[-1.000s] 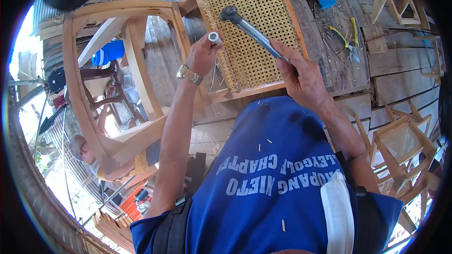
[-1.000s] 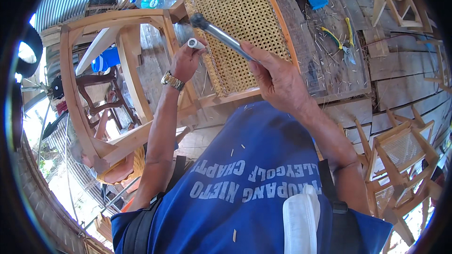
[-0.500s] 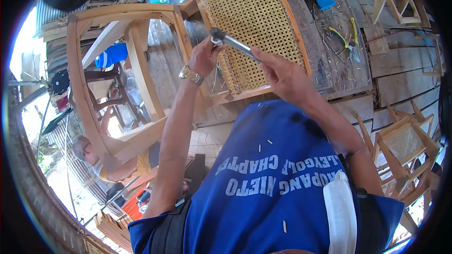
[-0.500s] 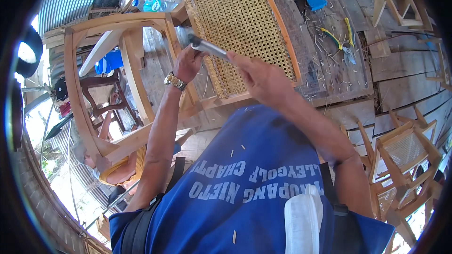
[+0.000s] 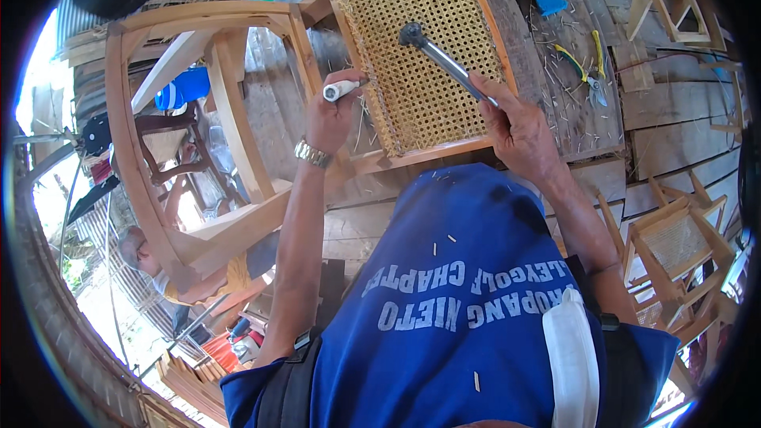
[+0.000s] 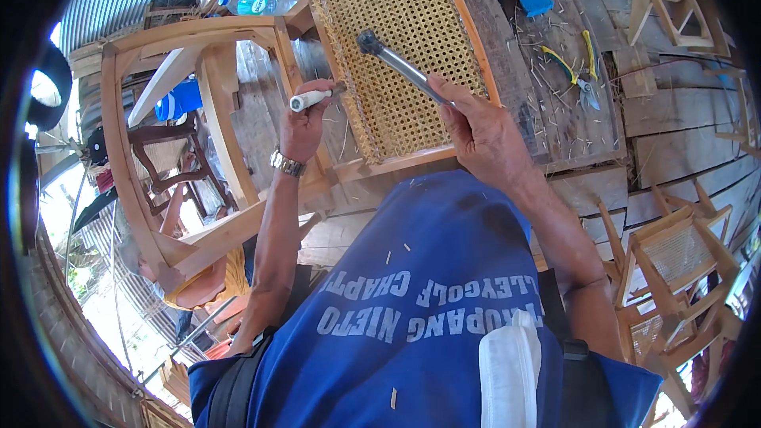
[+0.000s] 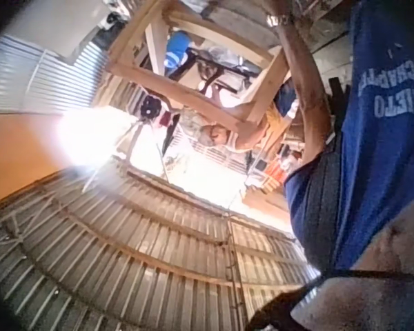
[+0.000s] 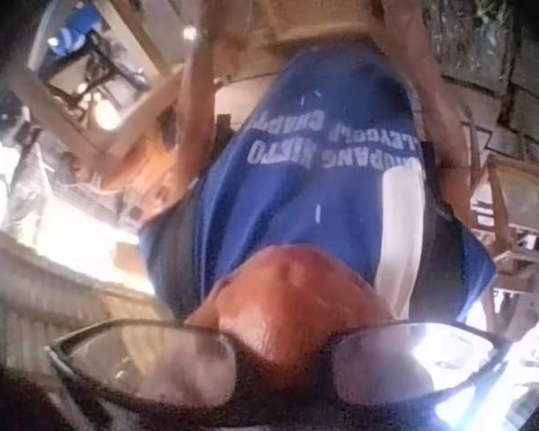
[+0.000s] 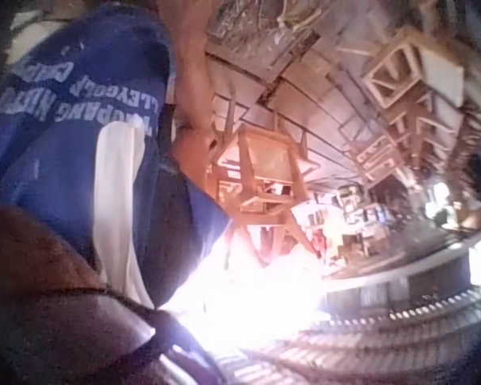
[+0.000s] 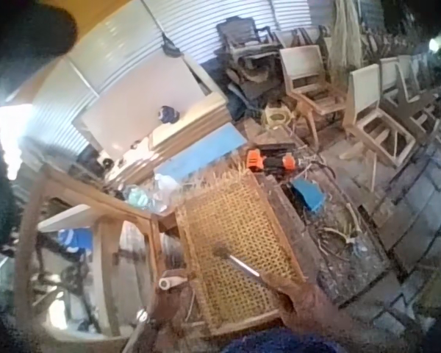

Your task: Stapling cane webbing and hammering it into place on a wooden chair frame.

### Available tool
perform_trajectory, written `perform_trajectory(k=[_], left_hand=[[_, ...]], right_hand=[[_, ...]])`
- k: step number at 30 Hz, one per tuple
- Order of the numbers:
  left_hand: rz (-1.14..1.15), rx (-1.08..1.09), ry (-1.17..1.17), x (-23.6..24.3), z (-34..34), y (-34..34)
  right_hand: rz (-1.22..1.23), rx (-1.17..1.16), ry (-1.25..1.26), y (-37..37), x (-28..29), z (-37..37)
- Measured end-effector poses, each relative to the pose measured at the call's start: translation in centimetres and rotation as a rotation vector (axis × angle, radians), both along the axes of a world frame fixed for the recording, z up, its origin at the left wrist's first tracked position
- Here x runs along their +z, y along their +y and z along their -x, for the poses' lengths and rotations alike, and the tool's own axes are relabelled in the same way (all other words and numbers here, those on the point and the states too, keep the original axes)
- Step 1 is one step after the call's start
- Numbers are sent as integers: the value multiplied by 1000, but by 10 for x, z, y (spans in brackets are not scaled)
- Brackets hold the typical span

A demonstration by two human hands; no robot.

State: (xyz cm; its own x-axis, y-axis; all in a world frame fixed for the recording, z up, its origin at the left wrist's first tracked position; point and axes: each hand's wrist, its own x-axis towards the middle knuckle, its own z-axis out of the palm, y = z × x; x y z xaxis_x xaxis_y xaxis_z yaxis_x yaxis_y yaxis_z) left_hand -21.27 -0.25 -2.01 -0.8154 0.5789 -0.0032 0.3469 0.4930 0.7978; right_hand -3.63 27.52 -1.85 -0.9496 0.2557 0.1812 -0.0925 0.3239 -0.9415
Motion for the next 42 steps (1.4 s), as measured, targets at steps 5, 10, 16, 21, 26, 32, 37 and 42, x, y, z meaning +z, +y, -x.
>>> perform_trajectory(k=[5, 10, 16, 21, 26, 32, 37, 42], left_hand=[[13, -11, -58, -1, 5, -7], [79, -20, -88, 4, 12, 0], [54, -49, -76, 8, 20, 4], [107, -36, -76, 0, 20, 2], [256, -157, 27, 2, 24, 20], [300, -191, 128, -4, 26, 29], [414, -186, 144, -17, 31, 12], [290, -196, 101, -24, 34, 10]], right_hand=[[49, 59, -90, -4, 10, 6], [48, 52, -31, -6, 5, 11], [41, 76, -79, -5, 9, 13], [68, 75, -39, -8, 12, 15], [87, 80, -24, -12, 37, 17], [88, 87, 88, -21, 29, 9], [73, 143, -72, -25, 52, 10], [-47, 173, -122, -28, 27, 17]])
